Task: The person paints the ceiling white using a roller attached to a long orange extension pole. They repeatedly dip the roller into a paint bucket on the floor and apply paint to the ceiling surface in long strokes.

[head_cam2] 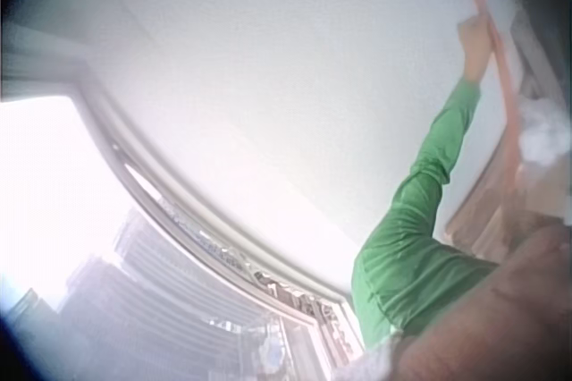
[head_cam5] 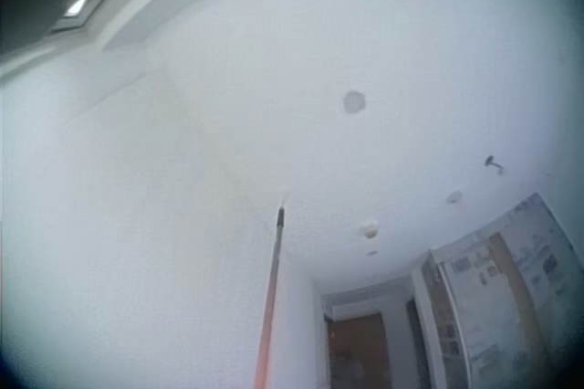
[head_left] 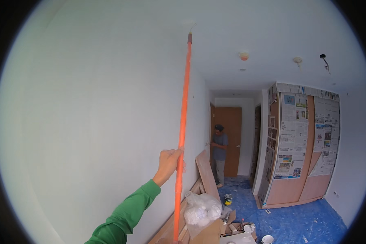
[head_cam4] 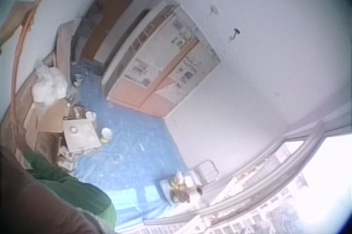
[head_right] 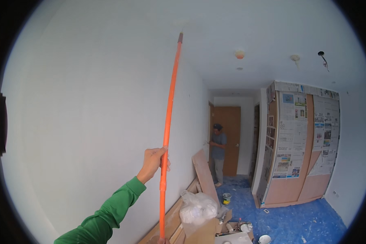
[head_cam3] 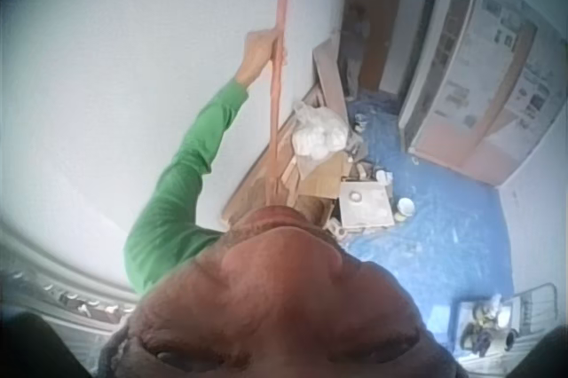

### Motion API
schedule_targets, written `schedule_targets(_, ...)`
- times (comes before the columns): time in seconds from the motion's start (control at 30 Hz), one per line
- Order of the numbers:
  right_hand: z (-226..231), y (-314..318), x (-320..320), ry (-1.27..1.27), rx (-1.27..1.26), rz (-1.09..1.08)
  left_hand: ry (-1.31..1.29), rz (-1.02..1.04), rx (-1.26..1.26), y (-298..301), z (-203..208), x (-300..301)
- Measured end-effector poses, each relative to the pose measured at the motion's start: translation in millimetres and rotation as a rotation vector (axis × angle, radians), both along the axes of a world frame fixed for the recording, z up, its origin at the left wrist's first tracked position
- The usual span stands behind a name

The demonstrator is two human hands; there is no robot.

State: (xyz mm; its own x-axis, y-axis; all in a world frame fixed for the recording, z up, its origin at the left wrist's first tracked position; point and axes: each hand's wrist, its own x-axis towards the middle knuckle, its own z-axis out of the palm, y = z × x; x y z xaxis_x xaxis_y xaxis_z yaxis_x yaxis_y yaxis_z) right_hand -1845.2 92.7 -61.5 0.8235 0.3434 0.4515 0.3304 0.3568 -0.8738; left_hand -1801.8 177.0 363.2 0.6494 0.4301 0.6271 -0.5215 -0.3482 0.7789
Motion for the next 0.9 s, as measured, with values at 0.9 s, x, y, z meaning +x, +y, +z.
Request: schedule_targets(0.9, -59.6, 18.0, 62.5, 0.240, -0.120, 0.198, -0.094, 0.028, 0.054, 4.7, -30.6, 49.6)
